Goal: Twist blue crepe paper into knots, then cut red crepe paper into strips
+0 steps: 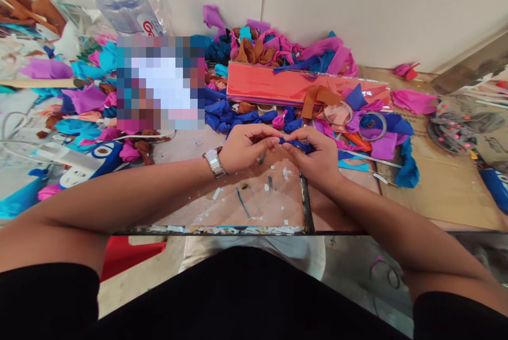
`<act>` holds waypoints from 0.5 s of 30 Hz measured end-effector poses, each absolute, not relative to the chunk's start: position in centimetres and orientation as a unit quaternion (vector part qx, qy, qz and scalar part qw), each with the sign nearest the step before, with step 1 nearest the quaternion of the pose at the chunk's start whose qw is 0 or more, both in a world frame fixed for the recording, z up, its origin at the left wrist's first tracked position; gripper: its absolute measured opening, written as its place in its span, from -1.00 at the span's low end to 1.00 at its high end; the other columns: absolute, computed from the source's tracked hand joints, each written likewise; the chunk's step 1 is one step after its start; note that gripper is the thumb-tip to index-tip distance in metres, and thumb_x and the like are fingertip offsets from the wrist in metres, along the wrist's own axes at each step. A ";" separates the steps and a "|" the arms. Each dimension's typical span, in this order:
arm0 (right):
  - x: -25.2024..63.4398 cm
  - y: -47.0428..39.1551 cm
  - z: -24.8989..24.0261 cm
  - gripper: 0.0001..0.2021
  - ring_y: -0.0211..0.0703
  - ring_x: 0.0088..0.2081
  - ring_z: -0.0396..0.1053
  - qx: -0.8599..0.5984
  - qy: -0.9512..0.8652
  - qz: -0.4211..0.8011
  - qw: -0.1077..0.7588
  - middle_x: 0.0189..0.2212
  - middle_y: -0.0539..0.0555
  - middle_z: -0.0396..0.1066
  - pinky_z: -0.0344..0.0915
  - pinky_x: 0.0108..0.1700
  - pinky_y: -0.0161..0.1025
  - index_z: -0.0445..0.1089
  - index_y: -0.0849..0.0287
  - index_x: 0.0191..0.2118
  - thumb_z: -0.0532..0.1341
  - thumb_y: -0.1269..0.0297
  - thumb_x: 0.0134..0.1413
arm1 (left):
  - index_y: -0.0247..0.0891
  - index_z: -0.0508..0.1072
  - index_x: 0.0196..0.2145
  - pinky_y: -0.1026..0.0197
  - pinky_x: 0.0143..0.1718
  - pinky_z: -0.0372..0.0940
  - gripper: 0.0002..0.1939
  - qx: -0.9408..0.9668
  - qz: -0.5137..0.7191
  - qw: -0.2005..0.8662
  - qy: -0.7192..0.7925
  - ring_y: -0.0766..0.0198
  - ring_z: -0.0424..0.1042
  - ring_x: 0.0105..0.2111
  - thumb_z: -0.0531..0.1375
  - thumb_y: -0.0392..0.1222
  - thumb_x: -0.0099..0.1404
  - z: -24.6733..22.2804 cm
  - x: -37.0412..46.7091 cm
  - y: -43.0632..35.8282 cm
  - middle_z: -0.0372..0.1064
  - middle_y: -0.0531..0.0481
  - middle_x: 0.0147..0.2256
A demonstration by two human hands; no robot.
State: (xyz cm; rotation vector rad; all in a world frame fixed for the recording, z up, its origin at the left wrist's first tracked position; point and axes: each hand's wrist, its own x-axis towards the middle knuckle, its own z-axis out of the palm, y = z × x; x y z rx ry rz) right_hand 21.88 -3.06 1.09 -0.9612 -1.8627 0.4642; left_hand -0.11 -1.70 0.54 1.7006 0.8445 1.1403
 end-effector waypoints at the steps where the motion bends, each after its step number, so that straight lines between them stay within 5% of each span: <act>1: 21.9 -3.1 1.1 -0.91 -0.11 -0.23 0.57 -0.395 -0.760 0.193 0.478 -0.26 0.02 0.65 0.48 -0.10 -0.12 0.56 0.08 -0.22 0.44 0.23 0.25 | -0.25 0.72 -0.09 0.29 -0.27 0.47 -0.68 0.696 0.461 0.433 0.340 0.31 0.60 -0.36 0.36 0.06 0.42 0.5 -0.2 -1.7 0.69 -0.10 -0.25; 6: 21.8 -3.2 1.1 -0.86 -0.13 -0.26 0.54 -0.405 -0.749 0.211 0.479 -0.30 0.00 0.60 0.45 -0.14 -0.15 0.51 0.09 -0.25 0.46 0.22 0.23 | -0.20 0.73 -0.05 0.22 -0.08 0.52 -0.68 0.720 0.464 0.408 0.317 0.20 0.66 -0.15 0.40 0.03 0.37 0.4 -0.2 -1.5 0.70 -0.14 -0.09; 15: 21.9 -3.0 1.2 -0.81 -0.13 -0.26 0.51 -0.382 -0.764 0.188 0.484 -0.27 0.01 0.58 0.45 -0.15 -0.15 0.52 0.05 -0.16 0.45 0.11 0.25 | -0.27 0.70 -0.08 0.27 -0.24 0.53 -0.56 0.663 0.457 0.493 0.329 0.26 0.64 -0.31 0.42 0.16 0.33 0.1 0.1 -1.4 0.70 -0.13 -0.23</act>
